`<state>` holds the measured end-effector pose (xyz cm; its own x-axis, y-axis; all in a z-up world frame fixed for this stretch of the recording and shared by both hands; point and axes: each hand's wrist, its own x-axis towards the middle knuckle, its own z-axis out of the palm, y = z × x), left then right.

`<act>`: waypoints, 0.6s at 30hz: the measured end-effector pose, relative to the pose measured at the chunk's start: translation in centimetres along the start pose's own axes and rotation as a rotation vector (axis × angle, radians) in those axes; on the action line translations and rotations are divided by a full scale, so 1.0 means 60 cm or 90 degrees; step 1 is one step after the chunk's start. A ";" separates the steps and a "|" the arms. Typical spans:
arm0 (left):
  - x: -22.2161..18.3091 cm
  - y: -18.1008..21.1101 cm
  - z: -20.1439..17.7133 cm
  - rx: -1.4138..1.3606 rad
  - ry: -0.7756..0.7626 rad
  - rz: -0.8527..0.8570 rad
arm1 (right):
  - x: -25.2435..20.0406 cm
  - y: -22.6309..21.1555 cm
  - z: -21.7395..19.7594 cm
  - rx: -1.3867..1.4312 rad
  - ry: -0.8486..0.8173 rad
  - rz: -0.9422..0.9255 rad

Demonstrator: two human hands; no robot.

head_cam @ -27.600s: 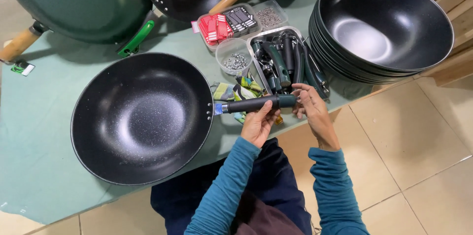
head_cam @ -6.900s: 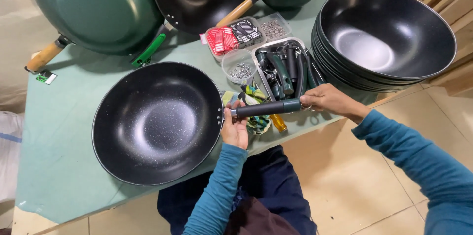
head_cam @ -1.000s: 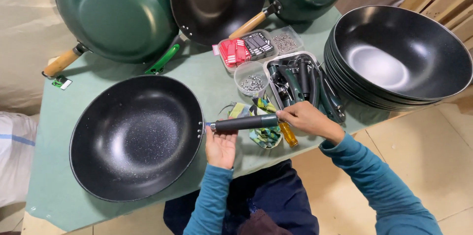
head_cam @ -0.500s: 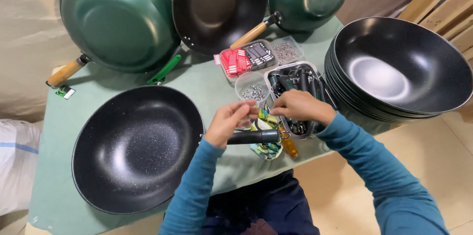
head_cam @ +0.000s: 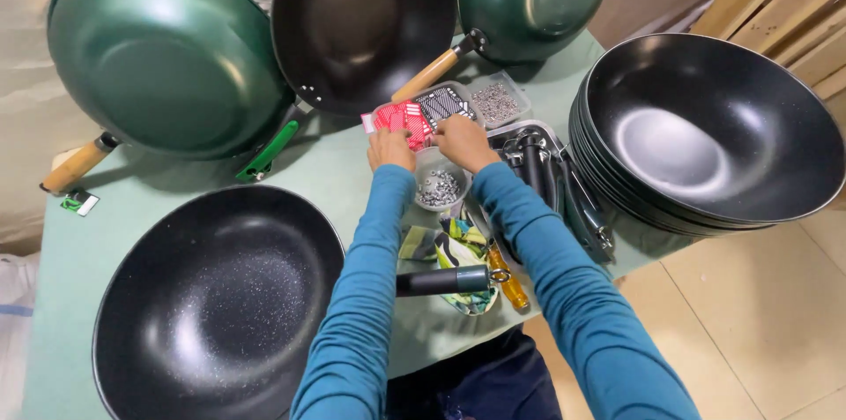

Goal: Attaching a handle to a wok using a screwdriver and screws.

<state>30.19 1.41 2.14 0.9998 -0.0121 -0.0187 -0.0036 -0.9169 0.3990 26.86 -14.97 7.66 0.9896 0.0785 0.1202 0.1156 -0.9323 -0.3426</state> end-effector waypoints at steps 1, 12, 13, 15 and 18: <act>0.007 0.000 0.008 0.000 -0.002 0.001 | 0.008 0.000 0.012 0.000 0.000 0.002; 0.014 0.004 0.006 -0.022 -0.065 -0.009 | 0.030 -0.063 0.006 -0.009 -0.036 0.102; 0.019 -0.004 0.014 -0.022 -0.065 -0.011 | 0.034 -0.062 0.013 -0.008 -0.037 0.101; 0.028 -0.015 0.032 -0.027 -0.062 0.000 | 0.041 -0.055 0.024 0.011 -0.049 0.119; 0.019 -0.012 0.017 -0.018 -0.068 0.006 | 0.051 -0.037 0.050 0.020 -0.045 0.128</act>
<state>31.28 1.63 0.87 0.9917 -0.0637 -0.1118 -0.0103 -0.9052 0.4248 29.87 -11.59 6.01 0.9964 -0.0826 -0.0182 -0.0833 -0.9201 -0.3826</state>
